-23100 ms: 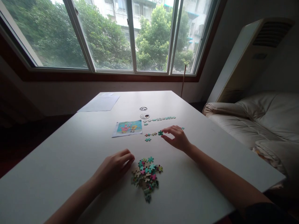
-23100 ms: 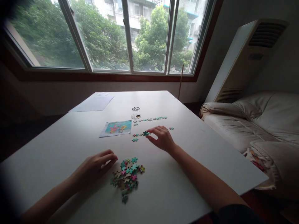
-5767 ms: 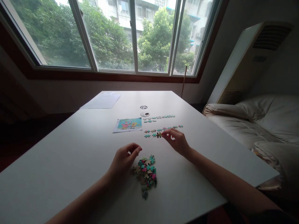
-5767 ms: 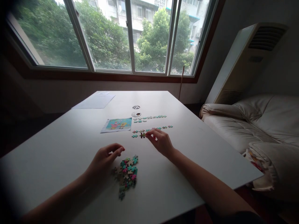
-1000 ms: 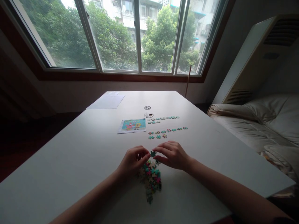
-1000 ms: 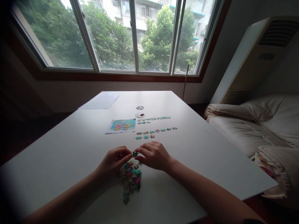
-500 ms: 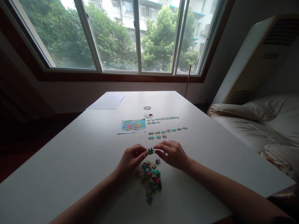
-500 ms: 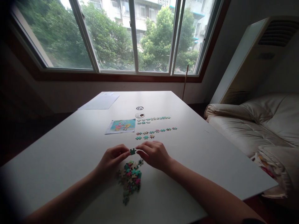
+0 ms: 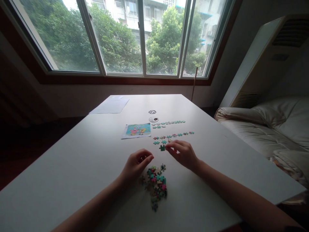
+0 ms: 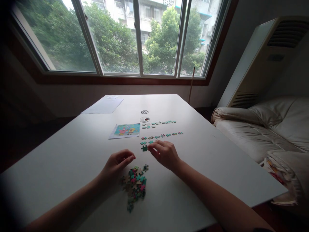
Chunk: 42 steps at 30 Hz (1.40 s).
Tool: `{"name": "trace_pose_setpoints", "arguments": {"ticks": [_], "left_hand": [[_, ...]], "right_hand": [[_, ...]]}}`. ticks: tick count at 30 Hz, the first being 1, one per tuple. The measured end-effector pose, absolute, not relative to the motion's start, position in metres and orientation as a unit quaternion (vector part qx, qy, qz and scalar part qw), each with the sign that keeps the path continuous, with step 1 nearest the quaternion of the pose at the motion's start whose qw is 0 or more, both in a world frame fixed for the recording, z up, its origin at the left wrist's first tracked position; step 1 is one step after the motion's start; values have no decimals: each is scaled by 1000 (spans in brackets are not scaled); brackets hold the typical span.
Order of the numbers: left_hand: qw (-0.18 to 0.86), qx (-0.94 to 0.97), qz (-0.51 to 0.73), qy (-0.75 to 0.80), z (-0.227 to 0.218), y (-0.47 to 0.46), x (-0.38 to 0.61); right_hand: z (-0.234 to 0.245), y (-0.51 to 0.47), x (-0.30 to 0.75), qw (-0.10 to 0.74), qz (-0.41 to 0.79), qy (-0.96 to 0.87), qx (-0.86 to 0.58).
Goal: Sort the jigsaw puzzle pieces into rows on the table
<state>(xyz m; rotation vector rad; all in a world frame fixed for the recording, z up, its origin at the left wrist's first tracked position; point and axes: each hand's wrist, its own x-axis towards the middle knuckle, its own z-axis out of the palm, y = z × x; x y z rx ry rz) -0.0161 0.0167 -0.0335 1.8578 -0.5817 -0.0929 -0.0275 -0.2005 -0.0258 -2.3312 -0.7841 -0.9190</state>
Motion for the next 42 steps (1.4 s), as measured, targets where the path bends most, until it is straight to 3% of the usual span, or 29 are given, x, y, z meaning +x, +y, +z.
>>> {"name": "trace_pose_setpoints", "arguments": {"ticks": [22, 27, 34, 42], "left_hand": [[544, 810, -25, -219, -37, 17, -16], [543, 814, -9, -207, -36, 15, -17], [548, 810, -18, -207, -37, 16, -16], [546, 812, -19, -205, -42, 17, -13]], "right_hand": [[-27, -217, -23, 252, -336, -280, -864], [-19, -213, -18, 266, -262, -265, -889], [-2, -240, 56, 190, -143, -156, -959], [-21, -257, 118, 170, -80, -71, -980]]}}
